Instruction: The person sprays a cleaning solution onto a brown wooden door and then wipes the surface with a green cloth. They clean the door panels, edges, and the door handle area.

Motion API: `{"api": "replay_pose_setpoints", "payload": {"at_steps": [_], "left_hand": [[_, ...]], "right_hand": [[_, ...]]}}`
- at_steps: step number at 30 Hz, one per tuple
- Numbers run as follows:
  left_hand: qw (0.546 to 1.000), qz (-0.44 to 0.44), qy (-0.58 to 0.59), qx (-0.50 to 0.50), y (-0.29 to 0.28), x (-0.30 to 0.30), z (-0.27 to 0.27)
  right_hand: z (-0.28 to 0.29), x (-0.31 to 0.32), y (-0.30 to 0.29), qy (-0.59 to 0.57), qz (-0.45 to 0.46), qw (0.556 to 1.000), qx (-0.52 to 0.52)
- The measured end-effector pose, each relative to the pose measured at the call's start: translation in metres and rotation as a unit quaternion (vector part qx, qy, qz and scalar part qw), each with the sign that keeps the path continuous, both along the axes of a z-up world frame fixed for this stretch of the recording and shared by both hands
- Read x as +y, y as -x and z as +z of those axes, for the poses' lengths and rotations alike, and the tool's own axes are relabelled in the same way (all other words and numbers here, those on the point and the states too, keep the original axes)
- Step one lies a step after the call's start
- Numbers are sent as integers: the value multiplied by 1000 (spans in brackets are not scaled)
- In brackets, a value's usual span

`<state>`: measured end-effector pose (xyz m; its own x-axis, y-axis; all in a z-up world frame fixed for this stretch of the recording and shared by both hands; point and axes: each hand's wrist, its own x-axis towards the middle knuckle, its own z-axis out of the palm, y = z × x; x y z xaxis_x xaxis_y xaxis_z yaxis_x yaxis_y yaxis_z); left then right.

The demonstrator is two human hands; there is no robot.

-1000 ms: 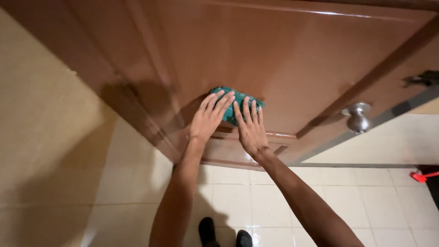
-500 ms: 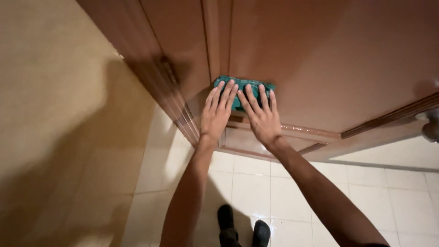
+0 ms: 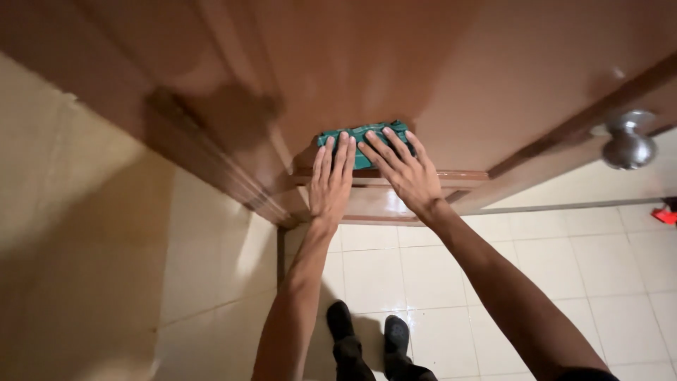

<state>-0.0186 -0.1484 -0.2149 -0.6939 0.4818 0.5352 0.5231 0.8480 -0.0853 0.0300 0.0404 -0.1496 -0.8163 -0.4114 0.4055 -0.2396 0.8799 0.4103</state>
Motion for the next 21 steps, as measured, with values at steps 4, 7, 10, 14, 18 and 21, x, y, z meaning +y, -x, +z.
{"api": "replay_pose_setpoints", "payload": {"at_steps": [4,7,10,14,18,21], "left_hand": [[999,-50,-11,15,-12,45,12],[996,-74,-3,41,-19,85,18],[990,-122,-32,59,-23,122,25],[985,-151,21,78,-33,159,51],[976,-178,78,101,-34,186,57],[971,-182,89,125,-28,189,41]], "right_hand": [[12,49,-22,37,-1,999,-4],[25,89,-39,-75,-67,995,22],[32,126,-56,-63,-81,995,14],[30,163,-75,8,-102,995,0],[-1,185,-84,5,-180,984,-12],[-38,179,-82,143,-150,978,-9]]}}
